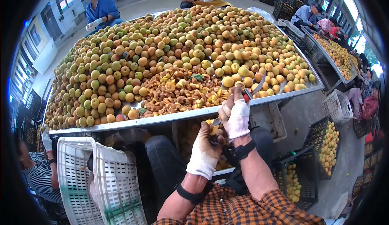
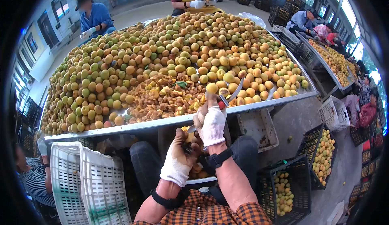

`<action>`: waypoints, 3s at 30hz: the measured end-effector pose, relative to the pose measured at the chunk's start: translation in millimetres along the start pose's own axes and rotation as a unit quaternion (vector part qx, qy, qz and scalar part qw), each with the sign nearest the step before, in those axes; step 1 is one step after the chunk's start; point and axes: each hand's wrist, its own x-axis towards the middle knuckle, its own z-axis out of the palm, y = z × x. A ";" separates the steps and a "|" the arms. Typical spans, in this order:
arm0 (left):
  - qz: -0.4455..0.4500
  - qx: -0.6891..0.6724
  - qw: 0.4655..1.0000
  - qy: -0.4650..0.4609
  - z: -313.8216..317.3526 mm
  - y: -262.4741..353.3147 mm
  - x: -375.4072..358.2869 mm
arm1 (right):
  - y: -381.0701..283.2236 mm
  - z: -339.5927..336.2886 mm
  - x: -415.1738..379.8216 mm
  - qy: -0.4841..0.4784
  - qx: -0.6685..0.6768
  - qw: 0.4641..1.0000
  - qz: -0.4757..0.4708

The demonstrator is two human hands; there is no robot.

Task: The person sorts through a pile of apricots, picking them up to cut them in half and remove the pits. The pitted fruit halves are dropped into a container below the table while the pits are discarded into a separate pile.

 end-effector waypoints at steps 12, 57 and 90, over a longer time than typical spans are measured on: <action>0.064 0.157 0.985 -0.005 25.2 23.6 -21.8 | -15.0 -13.5 -3.0 -0.105 -0.160 0.981 -0.026; 0.307 0.801 0.487 0.165 52.8 278.6 62.4 | 14.7 -90.3 -38.4 0.011 -0.473 0.857 0.202; 0.192 0.202 0.941 -0.190 30.1 18.5 -38.2 | -48.6 -5.8 -84.9 -0.175 -0.466 0.865 -0.066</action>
